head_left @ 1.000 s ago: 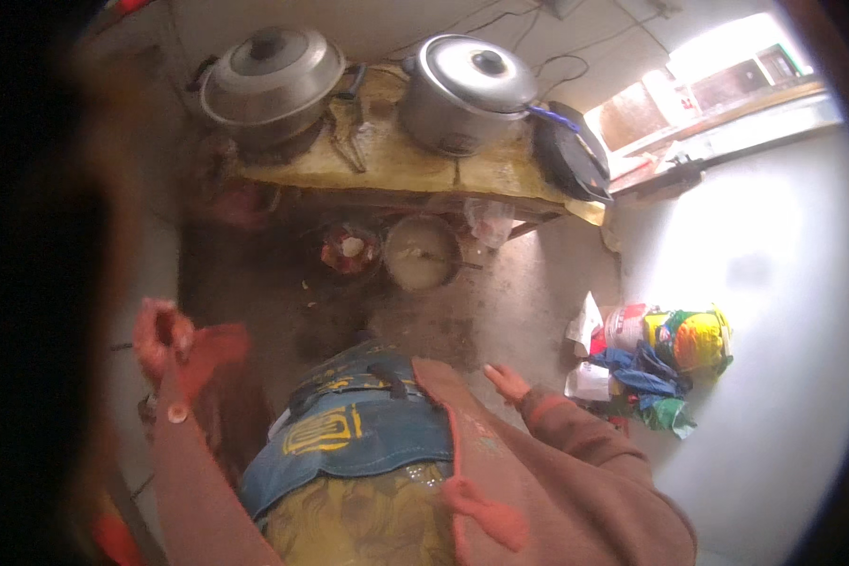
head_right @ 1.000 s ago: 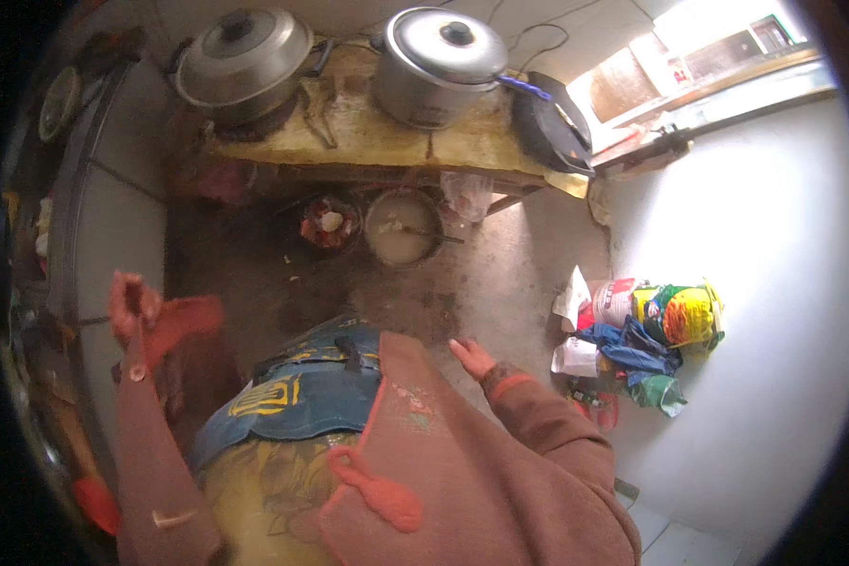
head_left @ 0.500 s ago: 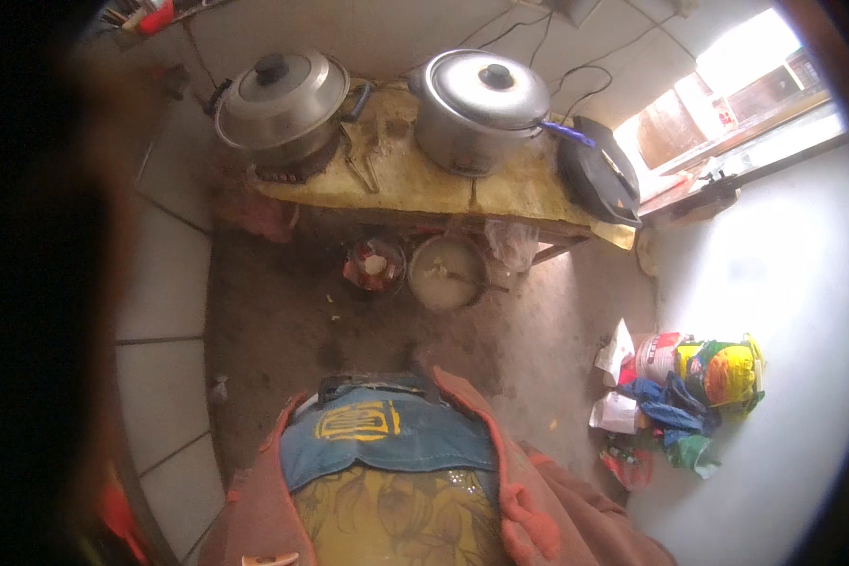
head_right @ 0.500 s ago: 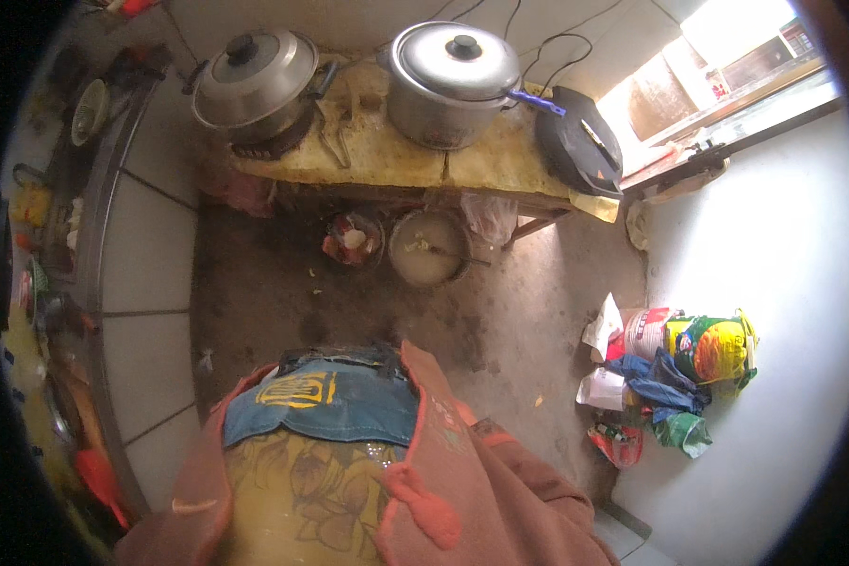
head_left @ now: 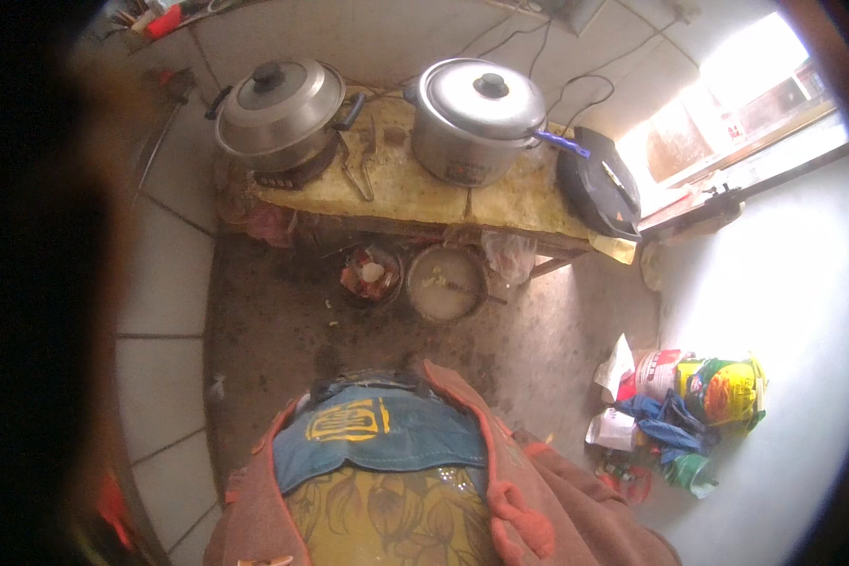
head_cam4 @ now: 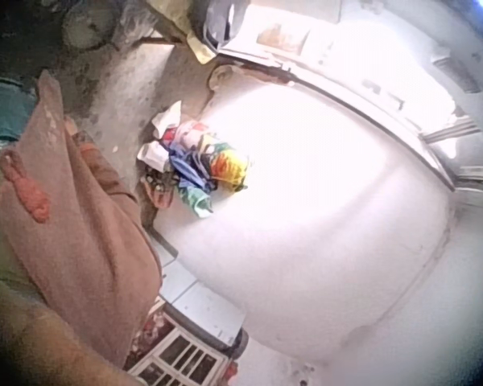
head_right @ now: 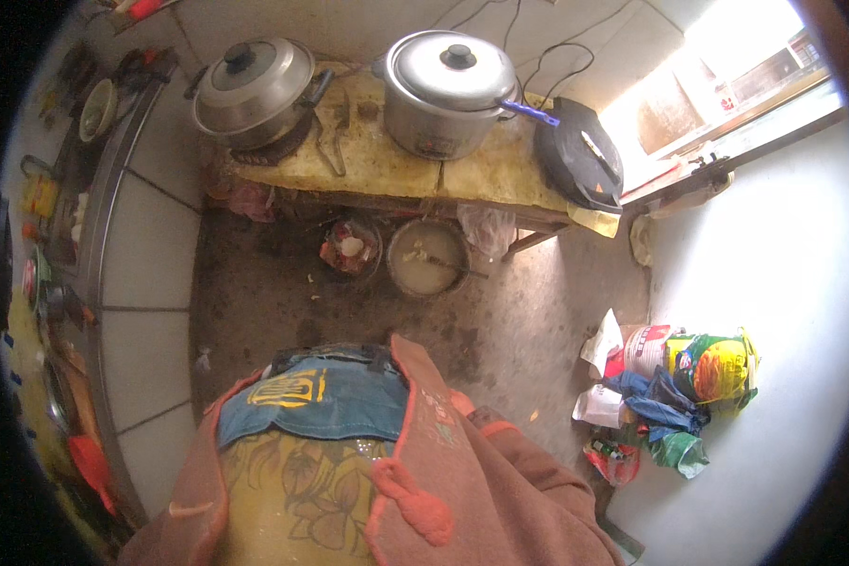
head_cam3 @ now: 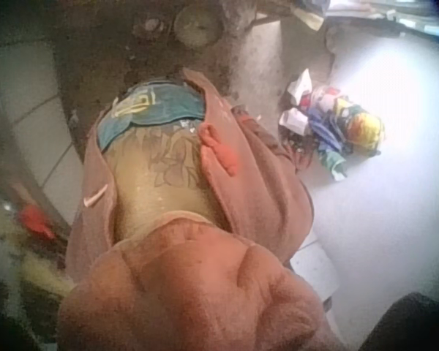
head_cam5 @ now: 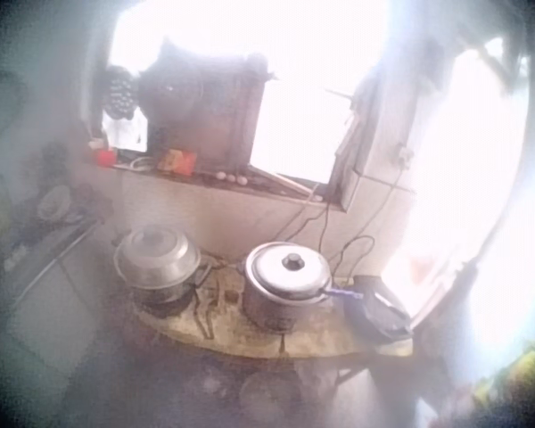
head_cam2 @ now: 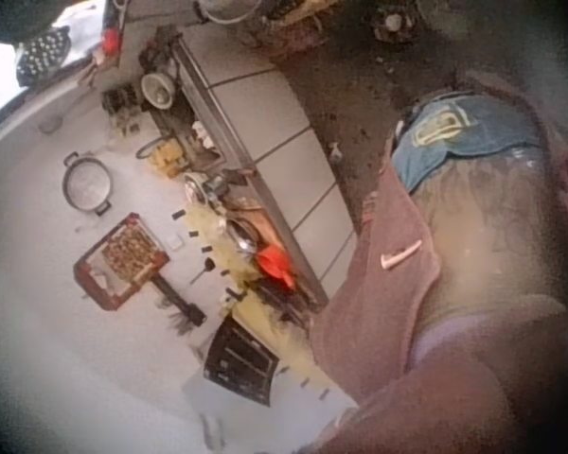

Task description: The person fills a metal cup with water at the sink, then adds a white powder from a plastic bag and stirs with chopsticks to form a batter. The person moves between the kitchen and an outdoor area while mixing.

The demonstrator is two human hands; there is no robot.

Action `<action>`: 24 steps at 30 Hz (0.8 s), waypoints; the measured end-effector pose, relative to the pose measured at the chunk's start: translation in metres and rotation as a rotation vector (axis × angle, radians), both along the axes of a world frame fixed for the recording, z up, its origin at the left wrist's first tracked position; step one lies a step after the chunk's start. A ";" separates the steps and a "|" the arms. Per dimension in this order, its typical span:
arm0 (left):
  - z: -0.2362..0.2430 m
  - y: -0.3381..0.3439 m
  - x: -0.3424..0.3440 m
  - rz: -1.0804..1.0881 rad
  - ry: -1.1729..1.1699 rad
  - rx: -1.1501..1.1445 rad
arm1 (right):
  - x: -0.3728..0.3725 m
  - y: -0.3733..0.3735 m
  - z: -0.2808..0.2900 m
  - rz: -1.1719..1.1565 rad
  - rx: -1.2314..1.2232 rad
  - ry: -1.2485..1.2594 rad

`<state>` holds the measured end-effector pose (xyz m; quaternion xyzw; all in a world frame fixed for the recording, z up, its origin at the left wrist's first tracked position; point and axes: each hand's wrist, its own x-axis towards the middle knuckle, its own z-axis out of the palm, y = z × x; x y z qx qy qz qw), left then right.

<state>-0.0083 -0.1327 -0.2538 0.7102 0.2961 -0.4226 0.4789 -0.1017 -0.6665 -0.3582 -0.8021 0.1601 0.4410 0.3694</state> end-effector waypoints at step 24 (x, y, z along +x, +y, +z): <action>0.036 0.001 -0.054 0.578 -0.238 -0.085 | 0.212 0.027 0.069 0.149 0.004 -0.093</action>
